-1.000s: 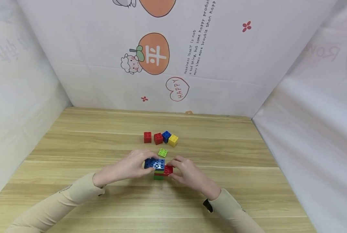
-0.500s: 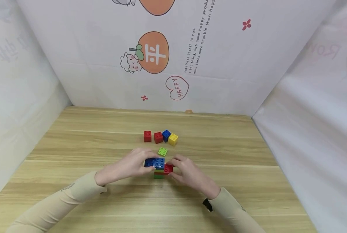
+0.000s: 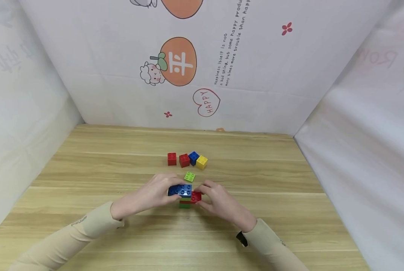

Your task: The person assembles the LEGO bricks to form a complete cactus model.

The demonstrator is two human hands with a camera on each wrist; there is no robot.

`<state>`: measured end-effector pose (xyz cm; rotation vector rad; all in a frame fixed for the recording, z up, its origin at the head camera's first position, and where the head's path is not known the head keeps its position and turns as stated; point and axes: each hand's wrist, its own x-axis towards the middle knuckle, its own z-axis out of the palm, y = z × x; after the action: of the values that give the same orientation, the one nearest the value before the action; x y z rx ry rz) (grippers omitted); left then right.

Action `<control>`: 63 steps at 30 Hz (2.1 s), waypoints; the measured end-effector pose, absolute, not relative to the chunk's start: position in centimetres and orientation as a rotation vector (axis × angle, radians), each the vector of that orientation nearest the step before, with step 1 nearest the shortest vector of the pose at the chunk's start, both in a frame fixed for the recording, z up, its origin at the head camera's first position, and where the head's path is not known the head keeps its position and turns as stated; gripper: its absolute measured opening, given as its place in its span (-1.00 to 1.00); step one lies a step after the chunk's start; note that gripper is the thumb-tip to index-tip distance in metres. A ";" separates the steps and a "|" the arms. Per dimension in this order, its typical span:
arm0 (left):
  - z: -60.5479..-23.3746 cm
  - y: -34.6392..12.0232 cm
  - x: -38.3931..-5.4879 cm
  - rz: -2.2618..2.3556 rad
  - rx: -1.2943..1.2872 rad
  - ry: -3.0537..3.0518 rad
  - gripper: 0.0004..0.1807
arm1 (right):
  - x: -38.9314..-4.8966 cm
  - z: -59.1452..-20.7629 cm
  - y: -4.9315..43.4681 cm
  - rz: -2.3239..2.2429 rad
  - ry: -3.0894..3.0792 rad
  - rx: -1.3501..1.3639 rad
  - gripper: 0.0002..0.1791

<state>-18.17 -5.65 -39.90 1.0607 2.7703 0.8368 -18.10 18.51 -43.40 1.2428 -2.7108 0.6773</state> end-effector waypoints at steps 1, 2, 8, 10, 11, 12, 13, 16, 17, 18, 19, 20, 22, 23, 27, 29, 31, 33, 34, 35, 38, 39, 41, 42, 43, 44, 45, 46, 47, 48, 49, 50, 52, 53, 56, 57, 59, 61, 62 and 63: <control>-39.9 -5.7 -18.1 0.841 1.056 2.770 -0.64 | -18.1 -43.4 18.5 0.678 -2.710 1.243 -0.66; -39.9 -5.7 -18.1 0.843 1.049 2.771 -0.64 | -18.1 -43.4 18.5 0.677 -2.710 1.242 -0.66; -39.8 -5.6 -17.8 0.808 1.049 2.789 -0.62 | -18.0 -43.3 18.5 0.669 -2.709 1.242 -0.65; -39.8 -5.6 -17.8 0.790 1.049 2.795 -0.62 | -18.0 -43.3 18.5 0.663 -2.719 1.239 -0.65; -39.8 -5.6 -17.7 0.781 1.051 2.796 -0.62 | -18.0 -43.2 18.5 0.659 -2.725 1.236 -0.64; -39.8 -5.6 -17.7 0.773 1.054 2.798 -0.62 | -18.0 -43.2 18.5 0.653 -2.732 1.230 -0.64; -39.8 -5.6 -17.7 0.766 1.058 2.800 -0.62 | -18.0 -43.2 18.5 0.650 -2.738 1.226 -0.64; -39.8 -5.7 -17.7 0.755 1.069 2.800 -0.60 | -18.0 -43.1 18.4 0.647 -2.751 1.220 -0.64; -39.7 -5.7 -17.7 0.753 1.070 2.800 -0.59 | -18.0 -43.1 18.4 0.648 -2.754 1.218 -0.64; -39.7 -5.8 -17.7 0.755 1.069 2.800 -0.57 | -18.0 -43.1 18.4 0.647 -2.755 1.218 -0.64; -39.6 -5.8 -17.6 0.760 1.067 2.801 -0.55 | -18.0 -43.1 18.4 0.645 -2.754 1.218 -0.64; -39.5 -5.8 -17.6 0.764 1.065 2.801 -0.54 | -18.0 -43.1 18.4 0.641 -2.753 1.218 -0.64; -39.3 -5.8 -17.7 0.770 1.067 2.807 -0.51 | -18.0 -43.1 18.5 0.633 -2.748 1.219 -0.64; -39.2 -5.9 -17.7 0.773 1.068 2.812 -0.50 | -18.0 -43.2 18.5 0.628 -2.742 1.222 -0.65; -38.8 -6.1 -18.2 0.805 1.085 2.843 -0.53 | -18.0 -43.2 18.5 0.616 -2.736 1.225 -0.64; -38.7 -6.3 -18.4 0.832 1.079 2.867 -0.55 | -18.0 -43.2 18.5 0.607 -2.746 1.219 -0.64; -38.6 -6.6 -18.7 0.862 1.063 2.898 -0.59 | -18.0 -43.2 18.5 0.601 -2.763 1.207 -0.63; -38.5 -6.9 -19.1 0.892 1.038 2.918 -0.62 | -18.1 -43.2 18.4 0.595 -2.776 1.196 -0.63; -38.5 -7.1 -19.2 0.906 1.029 2.927 -0.64 | -18.1 -43.2 18.4 0.592 -2.781 1.191 -0.63; -38.5 -7.2 -19.4 0.913 1.020 2.939 -0.64 | -18.1 -43.2 18.4 0.595 -2.785 1.189 -0.63; -38.5 -7.7 -20.1 0.945 1.011 2.952 -0.68 | -18.1 -43.2 18.4 0.600 -2.786 1.192 -0.63; -38.6 -7.8 -20.4 0.954 1.003 2.955 -0.70 | -18.1 -43.2 18.4 0.605 -2.786 1.192 -0.63; -38.7 -8.0 -20.9 0.972 0.985 2.959 -0.72 | -18.1 -43.2 18.4 0.612 -2.788 1.195 -0.64; -38.8 -8.2 -21.1 0.986 0.972 2.954 -0.73 | -18.1 -43.2 18.4 0.614 -2.789 1.195 -0.65; -38.9 -8.3 -21.4 0.994 0.967 2.951 -0.74 | -18.1 -43.2 18.4 0.618 -2.791 1.195 -0.65; -39.0 -8.4 -21.6 1.001 0.952 2.948 -0.74 | -18.1 -43.3 18.4 0.624 -2.792 1.196 -0.65; -39.1 -8.5 -21.9 1.013 0.947 2.939 -0.74 | -18.1 -43.3 18.4 0.626 -2.794 1.195 -0.65; -39.3 -8.6 -22.2 1.020 0.943 2.933 -0.74 | -18.1 -43.3 18.4 0.627 -2.795 1.196 -0.65; -39.5 -8.7 -22.5 1.029 0.936 2.922 -0.74 | -18.1 -43.2 18.4 0.629 -2.798 1.196 -0.65; -39.7 -8.9 -22.8 1.029 0.930 2.915 -0.74 | -18.1 -43.2 18.4 0.629 -2.799 1.195 -0.64; -39.9 -9.0 -23.1 1.029 0.920 2.909 -0.74 | -18.1 -43.2 18.4 0.629 -2.800 1.195 -0.64; -40.1 -9.1 -23.4 1.035 0.895 2.897 -0.73 | -18.1 -43.2 18.4 0.626 -2.801 1.195 -0.64; -40.5 -9.3 -24.0 1.042 0.839 2.884 -0.72 | -18.1 -43.2 18.4 0.621 -2.804 1.194 -0.63; -40.6 -9.5 -24.3 1.044 0.806 2.878 -0.71 | -18.1 -43.1 18.4 0.619 -2.804 1.193 -0.63; -41.0 -9.9 -25.1 1.065 0.726 2.870 -0.69 | -18.0 -43.1 18.4 0.614 -2.801 1.196 -0.63; -41.1 -10.1 -25.3 1.068 0.707 2.872 -0.69 | -18.0 -43.1 18.3 0.616 -2.800 1.195 -0.63; -41.3 -10.2 -25.8 1.074 0.686 2.870 -0.68 | -18.0 -43.1 18.3 0.618 -2.797 1.198 -0.63; -41.4 -10.3 -26.2 1.074 0.668 2.870 -0.67 | -18.0 -43.1 18.4 0.618 -2.795 1.202 -0.64; -41.6 -10.4 -26.4 1.072 0.654 2.868 -0.66 | -18.0 -43.1 18.4 0.618 -2.795 1.201 -0.64; -41.7 -10.4 -26.6 1.064 0.641 2.868 -0.66 | -18.1 -43.1 18.3 0.616 -2.795 1.200 -0.64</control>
<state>-26.64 -10.38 -41.67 0.6412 2.8679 1.0639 -18.06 18.35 -43.09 1.2002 -2.7946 0.6158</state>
